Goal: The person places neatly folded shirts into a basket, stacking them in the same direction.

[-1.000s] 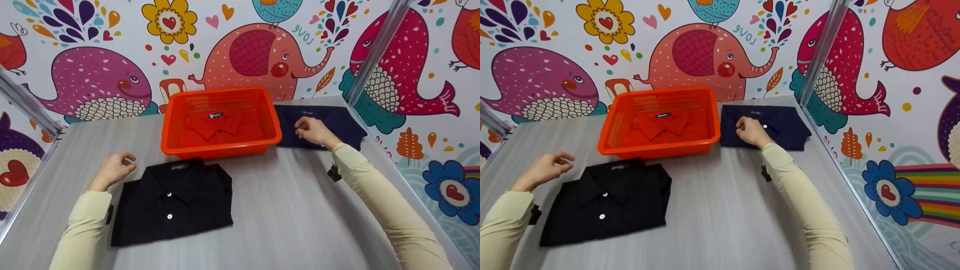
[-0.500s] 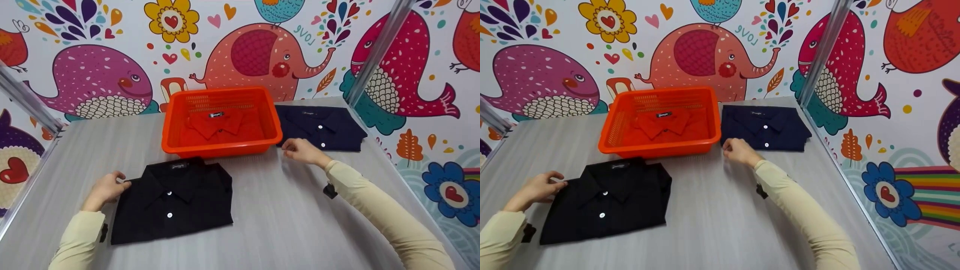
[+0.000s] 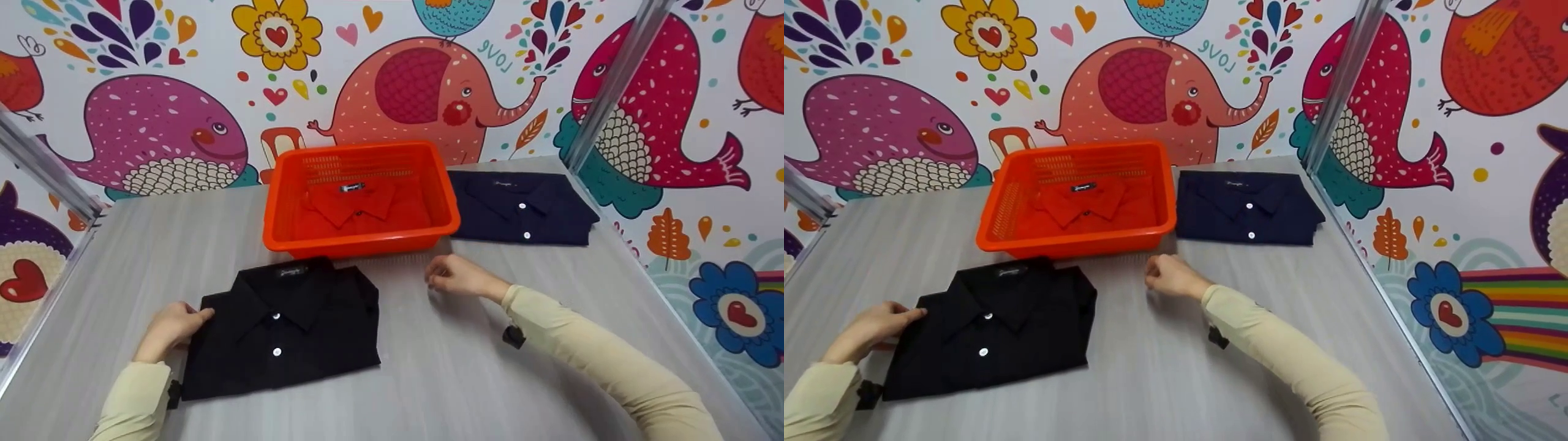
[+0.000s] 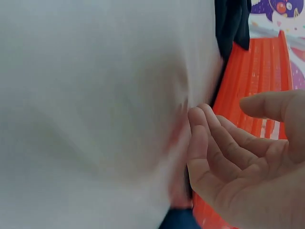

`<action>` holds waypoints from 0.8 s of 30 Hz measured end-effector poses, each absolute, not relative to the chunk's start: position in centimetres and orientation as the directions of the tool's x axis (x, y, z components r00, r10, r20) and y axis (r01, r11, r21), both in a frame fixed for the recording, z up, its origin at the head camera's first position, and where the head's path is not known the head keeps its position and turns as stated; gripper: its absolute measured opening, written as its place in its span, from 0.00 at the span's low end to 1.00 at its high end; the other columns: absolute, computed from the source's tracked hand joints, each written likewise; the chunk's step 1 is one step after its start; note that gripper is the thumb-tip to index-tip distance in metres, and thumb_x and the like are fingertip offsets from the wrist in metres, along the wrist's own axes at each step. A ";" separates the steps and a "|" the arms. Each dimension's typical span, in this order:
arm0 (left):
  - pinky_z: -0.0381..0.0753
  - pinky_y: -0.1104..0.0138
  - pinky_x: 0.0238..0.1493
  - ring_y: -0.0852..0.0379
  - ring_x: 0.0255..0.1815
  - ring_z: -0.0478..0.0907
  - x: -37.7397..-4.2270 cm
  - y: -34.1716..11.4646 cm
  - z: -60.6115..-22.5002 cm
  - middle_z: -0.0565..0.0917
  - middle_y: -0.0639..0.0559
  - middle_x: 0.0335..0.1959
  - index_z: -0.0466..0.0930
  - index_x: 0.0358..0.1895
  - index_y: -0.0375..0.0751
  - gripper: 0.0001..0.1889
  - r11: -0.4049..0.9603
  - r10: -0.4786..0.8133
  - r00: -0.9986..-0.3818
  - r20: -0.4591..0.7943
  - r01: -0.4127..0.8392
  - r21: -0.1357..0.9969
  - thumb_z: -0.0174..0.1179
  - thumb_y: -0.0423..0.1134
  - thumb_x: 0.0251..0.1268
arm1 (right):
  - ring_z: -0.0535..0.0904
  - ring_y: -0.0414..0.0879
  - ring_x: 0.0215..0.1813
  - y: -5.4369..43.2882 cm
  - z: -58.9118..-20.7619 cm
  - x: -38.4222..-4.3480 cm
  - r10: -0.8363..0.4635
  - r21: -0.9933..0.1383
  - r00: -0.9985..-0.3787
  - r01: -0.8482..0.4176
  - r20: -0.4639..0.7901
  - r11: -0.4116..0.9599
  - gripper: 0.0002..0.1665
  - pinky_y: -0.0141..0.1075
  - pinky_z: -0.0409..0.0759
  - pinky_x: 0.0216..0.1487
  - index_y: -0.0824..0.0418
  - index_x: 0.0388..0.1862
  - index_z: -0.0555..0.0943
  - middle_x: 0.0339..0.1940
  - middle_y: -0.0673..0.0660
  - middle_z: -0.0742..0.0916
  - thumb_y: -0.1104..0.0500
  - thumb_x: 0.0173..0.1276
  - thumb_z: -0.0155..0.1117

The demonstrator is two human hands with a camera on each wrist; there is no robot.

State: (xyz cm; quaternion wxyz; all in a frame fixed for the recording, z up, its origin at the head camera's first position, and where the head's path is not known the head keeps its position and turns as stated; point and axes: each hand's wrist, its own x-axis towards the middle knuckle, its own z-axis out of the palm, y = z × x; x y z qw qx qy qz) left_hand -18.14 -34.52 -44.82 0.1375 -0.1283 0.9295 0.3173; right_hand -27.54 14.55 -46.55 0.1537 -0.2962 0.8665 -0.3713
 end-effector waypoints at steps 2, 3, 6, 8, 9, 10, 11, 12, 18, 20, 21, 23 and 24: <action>0.78 0.62 0.28 0.48 0.29 0.75 -18.1 -34.4 -44.9 0.74 0.38 0.29 0.71 0.38 0.19 0.22 0.749 -0.163 -0.922 -0.351 -0.348 0.564 0.52 0.44 0.68 | 0.83 0.49 0.36 13.8 -46.7 -27.1 -0.623 -0.727 -0.781 -0.404 -0.042 0.556 0.10 0.37 0.81 0.37 0.72 0.42 0.80 0.34 0.60 0.87 0.69 0.63 0.57; 0.77 0.63 0.27 0.49 0.28 0.75 -18.0 -34.4 -44.9 0.74 0.39 0.28 0.71 0.37 0.20 0.22 0.748 -0.167 -0.921 -0.352 -0.351 0.563 0.52 0.44 0.68 | 0.83 0.49 0.37 13.4 -46.8 -26.9 -0.622 -0.727 -0.782 -0.404 -0.040 0.555 0.10 0.38 0.81 0.38 0.72 0.42 0.80 0.35 0.60 0.87 0.69 0.64 0.57; 0.76 0.63 0.26 0.49 0.27 0.73 -18.1 -34.2 -45.0 0.72 0.41 0.26 0.70 0.35 0.23 0.21 0.754 -0.175 -0.920 -0.351 -0.355 0.552 0.52 0.44 0.68 | 0.84 0.48 0.37 12.2 -47.2 -26.4 -0.616 -0.737 -0.787 -0.396 -0.037 0.548 0.10 0.38 0.81 0.39 0.71 0.43 0.80 0.36 0.59 0.87 0.68 0.65 0.58; 0.76 0.63 0.26 0.48 0.27 0.72 -18.1 -34.1 -45.0 0.71 0.42 0.26 0.70 0.34 0.24 0.20 0.759 -0.173 -0.920 -0.352 -0.352 0.548 0.51 0.44 0.68 | 0.84 0.48 0.36 11.4 -47.4 -26.0 -0.608 -0.766 -0.792 -0.359 -0.051 0.533 0.11 0.38 0.81 0.39 0.71 0.44 0.80 0.36 0.59 0.86 0.68 0.65 0.57; 0.76 0.62 0.27 0.48 0.28 0.72 -18.1 -34.0 -45.1 0.71 0.41 0.26 0.70 0.35 0.23 0.20 0.760 -0.169 -0.920 -0.354 -0.350 0.547 0.51 0.44 0.68 | 0.84 0.47 0.36 10.9 -47.6 -25.8 -0.602 -0.783 -0.796 -0.337 -0.060 0.523 0.11 0.37 0.81 0.39 0.72 0.45 0.79 0.36 0.59 0.86 0.68 0.65 0.57; 0.77 0.62 0.27 0.47 0.29 0.73 -18.1 -33.9 -45.1 0.71 0.40 0.27 0.70 0.36 0.22 0.21 0.762 -0.163 -0.920 -0.356 -0.346 0.547 0.50 0.44 0.68 | 0.83 0.47 0.36 10.5 -47.7 -25.6 -0.593 -0.798 -0.802 -0.312 -0.070 0.516 0.12 0.36 0.81 0.39 0.73 0.45 0.79 0.36 0.60 0.86 0.68 0.65 0.57; 0.78 0.61 0.28 0.46 0.29 0.73 -18.2 -33.9 -45.2 0.72 0.38 0.28 0.69 0.37 0.20 0.22 0.765 -0.153 -0.921 -0.360 -0.340 0.547 0.50 0.44 0.68 | 0.83 0.47 0.35 10.0 -47.8 -25.4 -0.583 -0.815 -0.809 -0.286 -0.078 0.505 0.13 0.36 0.80 0.39 0.74 0.45 0.79 0.36 0.60 0.86 0.68 0.65 0.57; 0.79 0.60 0.28 0.45 0.30 0.73 -18.2 -33.8 -45.2 0.72 0.36 0.30 0.69 0.40 0.17 0.24 0.763 -0.144 -0.919 -0.366 -0.339 0.551 0.49 0.44 0.68 | 0.82 0.46 0.35 9.6 -47.9 -25.2 -0.568 -0.830 -0.817 -0.252 -0.092 0.497 0.14 0.35 0.80 0.38 0.75 0.46 0.78 0.36 0.61 0.86 0.67 0.64 0.57; 0.80 0.57 0.32 0.40 0.36 0.74 -18.5 -33.4 -45.1 0.71 0.23 0.42 0.60 0.54 0.08 0.32 0.756 -0.110 -0.906 -0.409 -0.343 0.557 0.47 0.44 0.69 | 0.78 0.44 0.34 7.1 -48.4 -24.1 -0.491 -0.885 -0.856 -0.091 -0.165 0.456 0.23 0.32 0.77 0.35 0.79 0.51 0.75 0.35 0.60 0.84 0.63 0.62 0.59; 0.80 0.56 0.33 0.38 0.37 0.73 -18.6 -33.4 -45.1 0.70 0.22 0.43 0.59 0.54 0.07 0.33 0.757 -0.100 -0.904 -0.415 -0.340 0.558 0.46 0.45 0.69 | 0.77 0.44 0.35 6.5 -48.4 -23.8 -0.480 -0.885 -0.860 -0.076 -0.176 0.460 0.25 0.33 0.76 0.36 0.79 0.53 0.74 0.36 0.59 0.84 0.62 0.62 0.60; 0.79 0.56 0.33 0.38 0.37 0.73 -18.6 -33.3 -45.1 0.70 0.23 0.42 0.59 0.53 0.08 0.32 0.755 -0.098 -0.903 -0.418 -0.341 0.560 0.46 0.44 0.69 | 0.76 0.44 0.35 6.3 -48.4 -23.7 -0.472 -0.881 -0.863 -0.073 -0.180 0.468 0.26 0.33 0.76 0.37 0.79 0.54 0.74 0.36 0.58 0.83 0.60 0.63 0.61; 0.79 0.56 0.32 0.39 0.37 0.72 -18.8 -33.2 -45.0 0.70 0.24 0.41 0.59 0.53 0.08 0.32 0.751 -0.094 -0.902 -0.421 -0.342 0.565 0.46 0.44 0.69 | 0.75 0.44 0.36 5.8 -48.4 -23.5 -0.459 -0.873 -0.868 -0.062 -0.192 0.483 0.27 0.34 0.75 0.38 0.77 0.54 0.73 0.37 0.57 0.82 0.58 0.63 0.63; 0.79 0.56 0.32 0.40 0.36 0.72 -18.9 -33.2 -45.0 0.71 0.26 0.40 0.59 0.53 0.08 0.31 0.749 -0.091 -0.901 -0.425 -0.343 0.567 0.46 0.44 0.69 | 0.75 0.44 0.37 5.6 -48.4 -23.4 -0.452 -0.873 -0.868 -0.048 -0.204 0.486 0.28 0.35 0.75 0.39 0.76 0.55 0.73 0.37 0.56 0.82 0.57 0.64 0.64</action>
